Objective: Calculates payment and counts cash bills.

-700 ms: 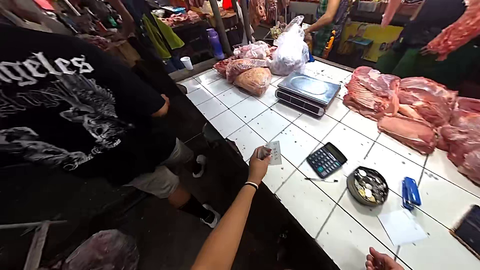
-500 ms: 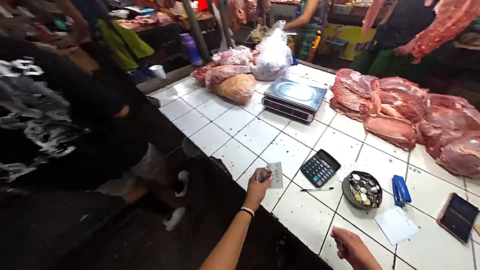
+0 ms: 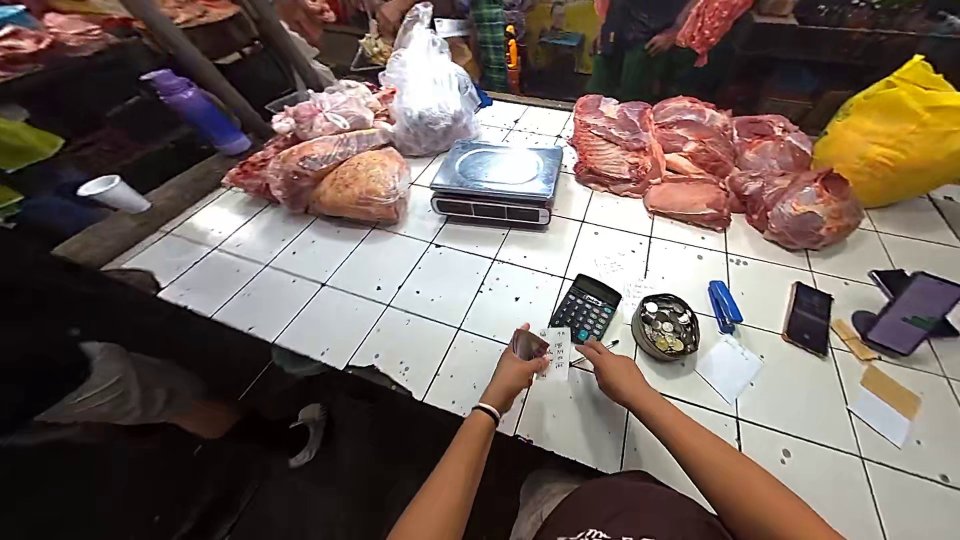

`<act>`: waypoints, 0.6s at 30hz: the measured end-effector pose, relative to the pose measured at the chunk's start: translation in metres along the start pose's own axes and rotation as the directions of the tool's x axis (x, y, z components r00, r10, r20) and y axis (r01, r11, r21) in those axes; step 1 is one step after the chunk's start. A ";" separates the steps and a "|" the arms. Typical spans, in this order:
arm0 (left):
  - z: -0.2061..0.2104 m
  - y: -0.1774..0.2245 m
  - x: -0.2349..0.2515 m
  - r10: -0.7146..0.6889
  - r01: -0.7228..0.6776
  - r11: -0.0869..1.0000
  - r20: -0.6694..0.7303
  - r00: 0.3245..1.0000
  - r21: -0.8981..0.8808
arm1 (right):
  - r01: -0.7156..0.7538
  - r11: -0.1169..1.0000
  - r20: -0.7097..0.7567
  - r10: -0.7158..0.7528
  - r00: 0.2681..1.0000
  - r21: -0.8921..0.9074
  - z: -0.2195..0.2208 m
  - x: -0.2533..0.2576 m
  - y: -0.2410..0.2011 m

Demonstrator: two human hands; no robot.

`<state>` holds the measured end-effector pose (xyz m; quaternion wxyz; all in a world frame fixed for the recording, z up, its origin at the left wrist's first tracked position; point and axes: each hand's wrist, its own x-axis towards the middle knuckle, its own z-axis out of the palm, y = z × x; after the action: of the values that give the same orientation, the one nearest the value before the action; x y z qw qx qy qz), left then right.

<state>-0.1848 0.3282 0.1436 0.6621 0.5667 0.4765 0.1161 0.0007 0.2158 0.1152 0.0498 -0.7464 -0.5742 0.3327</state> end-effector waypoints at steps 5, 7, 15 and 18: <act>0.020 0.034 0.058 -0.116 0.106 0.983 0.056 0.992 0.151 | 0.021 0.998 0.019 -0.020 1.000 -0.058 0.014 0.003 0.040; 0.028 0.037 0.082 -0.170 0.160 0.969 0.039 0.985 0.189 | 0.012 0.998 -0.024 -0.013 1.000 -0.056 0.019 -0.004 0.049; 0.052 0.043 0.146 -0.214 0.163 0.916 0.102 0.971 0.367 | -0.102 0.993 0.017 0.101 0.995 0.062 0.014 -0.036 0.077; 0.055 0.053 0.165 -0.254 0.185 0.898 0.128 0.959 0.398 | -0.216 0.943 -0.225 0.275 0.935 0.253 0.020 -0.071 0.091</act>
<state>-0.0371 0.4251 0.1013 0.5873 0.6352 0.4904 -0.1054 0.0566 0.1155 0.0897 0.1655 -0.8389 -0.4231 0.2996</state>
